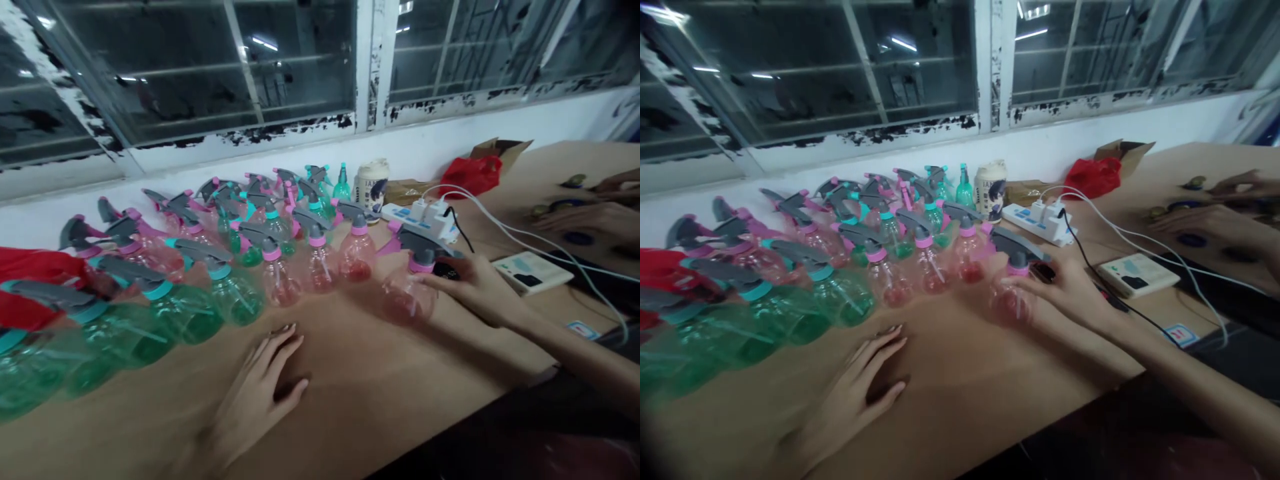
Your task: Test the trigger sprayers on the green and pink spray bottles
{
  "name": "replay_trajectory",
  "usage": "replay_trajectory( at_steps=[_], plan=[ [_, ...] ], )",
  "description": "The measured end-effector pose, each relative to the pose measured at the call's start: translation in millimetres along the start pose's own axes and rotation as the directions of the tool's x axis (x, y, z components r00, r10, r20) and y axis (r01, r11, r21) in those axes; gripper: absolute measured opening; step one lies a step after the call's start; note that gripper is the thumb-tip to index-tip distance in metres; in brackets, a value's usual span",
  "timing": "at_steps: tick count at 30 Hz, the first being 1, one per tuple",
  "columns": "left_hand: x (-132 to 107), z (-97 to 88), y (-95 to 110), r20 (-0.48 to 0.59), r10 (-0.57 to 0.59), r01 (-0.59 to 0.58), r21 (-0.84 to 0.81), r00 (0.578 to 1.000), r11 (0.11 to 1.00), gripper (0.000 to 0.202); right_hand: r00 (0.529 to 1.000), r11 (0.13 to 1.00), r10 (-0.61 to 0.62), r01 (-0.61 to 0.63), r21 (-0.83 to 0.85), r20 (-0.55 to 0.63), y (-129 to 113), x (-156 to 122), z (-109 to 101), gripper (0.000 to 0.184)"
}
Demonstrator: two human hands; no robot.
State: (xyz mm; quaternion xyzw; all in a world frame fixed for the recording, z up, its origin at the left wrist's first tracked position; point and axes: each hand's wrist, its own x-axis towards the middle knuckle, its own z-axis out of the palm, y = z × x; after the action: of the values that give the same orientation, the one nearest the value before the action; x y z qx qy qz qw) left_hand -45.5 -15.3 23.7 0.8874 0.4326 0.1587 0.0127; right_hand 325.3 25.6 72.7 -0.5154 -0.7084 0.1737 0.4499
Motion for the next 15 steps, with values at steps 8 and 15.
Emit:
replay_trajectory(
  at_steps=[8, 15],
  plan=[
    [25.2, 10.8, 36.9, 0.043, 0.074, -0.074, 0.006, 0.996, 0.997, 0.053, 0.999, 0.997, 0.021, -0.024, -0.077, -0.042, 41.1, 51.3, -2.6, 0.039],
    [43.1, 17.3, 46.9, 0.095, 0.119, -0.119, -0.004, 0.988, 0.993, 0.053, 0.999, 0.999, -0.012, 0.011, -0.033, -0.049, 50.6, 82.4, 5.0, 0.038]
  ],
)
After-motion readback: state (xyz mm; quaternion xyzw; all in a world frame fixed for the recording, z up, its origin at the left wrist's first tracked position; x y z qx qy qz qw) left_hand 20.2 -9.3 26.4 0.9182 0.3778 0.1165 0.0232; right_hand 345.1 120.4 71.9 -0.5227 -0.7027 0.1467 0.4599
